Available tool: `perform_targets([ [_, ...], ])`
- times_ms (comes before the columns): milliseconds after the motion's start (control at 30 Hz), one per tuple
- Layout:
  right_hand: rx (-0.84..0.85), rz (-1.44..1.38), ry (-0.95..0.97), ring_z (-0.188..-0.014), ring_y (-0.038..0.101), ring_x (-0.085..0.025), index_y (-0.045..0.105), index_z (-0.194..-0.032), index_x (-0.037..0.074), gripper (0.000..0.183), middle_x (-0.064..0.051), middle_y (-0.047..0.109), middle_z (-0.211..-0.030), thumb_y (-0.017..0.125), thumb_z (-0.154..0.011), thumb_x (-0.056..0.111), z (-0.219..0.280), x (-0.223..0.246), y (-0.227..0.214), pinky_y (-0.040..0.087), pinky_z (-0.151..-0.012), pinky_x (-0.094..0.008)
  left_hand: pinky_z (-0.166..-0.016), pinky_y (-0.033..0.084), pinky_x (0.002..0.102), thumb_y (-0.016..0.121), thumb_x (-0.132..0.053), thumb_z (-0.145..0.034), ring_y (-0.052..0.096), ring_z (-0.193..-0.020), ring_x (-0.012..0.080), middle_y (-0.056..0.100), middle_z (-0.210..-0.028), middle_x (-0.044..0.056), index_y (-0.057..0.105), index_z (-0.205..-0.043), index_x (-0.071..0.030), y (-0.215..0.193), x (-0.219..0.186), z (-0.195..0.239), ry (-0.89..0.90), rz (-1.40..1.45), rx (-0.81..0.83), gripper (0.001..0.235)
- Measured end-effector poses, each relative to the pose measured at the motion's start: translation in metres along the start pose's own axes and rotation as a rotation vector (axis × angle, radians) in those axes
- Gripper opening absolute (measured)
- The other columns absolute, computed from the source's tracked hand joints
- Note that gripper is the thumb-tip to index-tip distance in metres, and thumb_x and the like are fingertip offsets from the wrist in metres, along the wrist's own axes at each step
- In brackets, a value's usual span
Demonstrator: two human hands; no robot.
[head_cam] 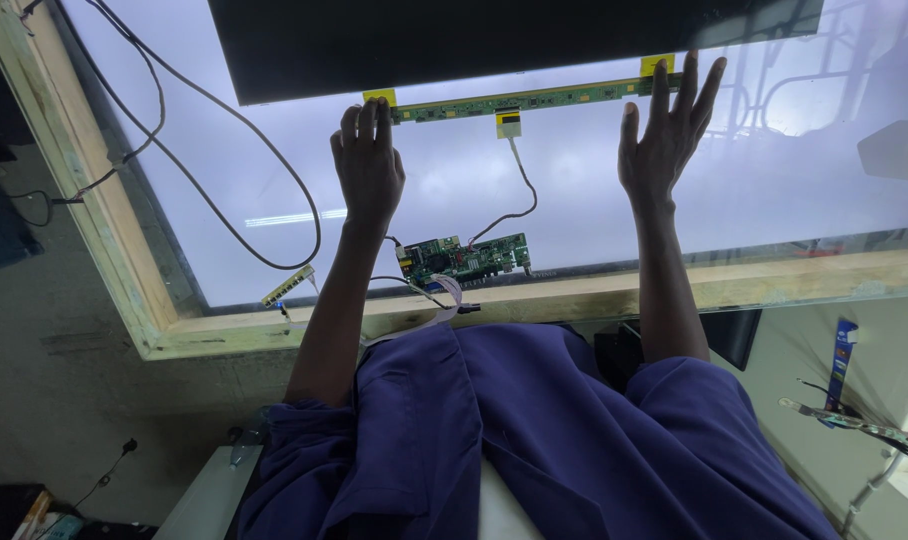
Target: The person connects a ribbon cable to a circuit board and plugs a power cable into a power strip. They then connect the power strip to a wall socket and test the circuit board by pressing a button, causing a screen to light up. Finally, they touch the screen to check its responsiveness.
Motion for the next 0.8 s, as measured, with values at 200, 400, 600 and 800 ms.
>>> perform_targets([
  [200, -0.011, -0.002, -0.006, -0.148, 0.001, -0.032, 0.043, -0.152, 0.012, 0.059, -0.008, 0.019, -0.161, 0.025, -0.111, 0.050, -0.001, 0.000, 0.000, 0.035, -0.119, -0.058, -0.089, 0.053, 0.037, 0.077, -0.001, -0.083, 0.045, -0.123, 0.0280, 0.052, -0.131, 0.011, 0.050, -0.137, -0.002, 0.002, 0.000, 0.001, -0.005, -0.010, 0.015, 0.061],
  [400, -0.025, -0.018, -0.018, -0.149, 0.002, -0.032, 0.041, -0.153, 0.015, 0.053, -0.008, 0.019, -0.161, 0.028, -0.112, 0.047, 0.000, 0.000, 0.000, 0.036, -0.119, -0.059, -0.089, 0.051, 0.039, 0.072, -0.001, -0.086, 0.045, -0.126, 0.0290, 0.052, -0.135, 0.013, 0.045, -0.141, -0.002, 0.002, 0.002, 0.005, -0.001, -0.009, 0.046, 0.061],
  [600, -0.038, -0.032, -0.017, -0.149, 0.004, -0.032, 0.041, -0.151, 0.015, 0.053, -0.008, 0.020, -0.161, 0.028, -0.112, 0.047, 0.000, -0.002, 0.002, 0.034, -0.119, -0.059, -0.088, 0.048, 0.041, 0.069, -0.002, -0.088, 0.043, -0.128, 0.0301, 0.050, -0.141, 0.012, 0.048, -0.140, -0.005, -0.010, 0.002, 0.009, 0.019, -0.060, 0.050, 0.056],
  [800, -0.043, -0.062, -0.028, -0.148, 0.005, -0.033, 0.044, -0.150, 0.012, 0.051, -0.010, 0.022, -0.160, 0.032, -0.112, 0.045, -0.001, 0.001, -0.002, 0.030, -0.120, -0.060, -0.089, 0.048, 0.042, 0.068, -0.002, -0.088, 0.041, -0.131, 0.0306, 0.047, -0.144, 0.010, 0.042, -0.145, -0.009, -0.012, 0.004, 0.017, -0.018, -0.061, 0.089, 0.063],
])
Point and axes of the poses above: each hand's wrist, its own z-axis away from the middle knuckle, its own y-axis out of the palm, x = y × z, the point moved 2 cm from there along -z, towards the middle knuckle
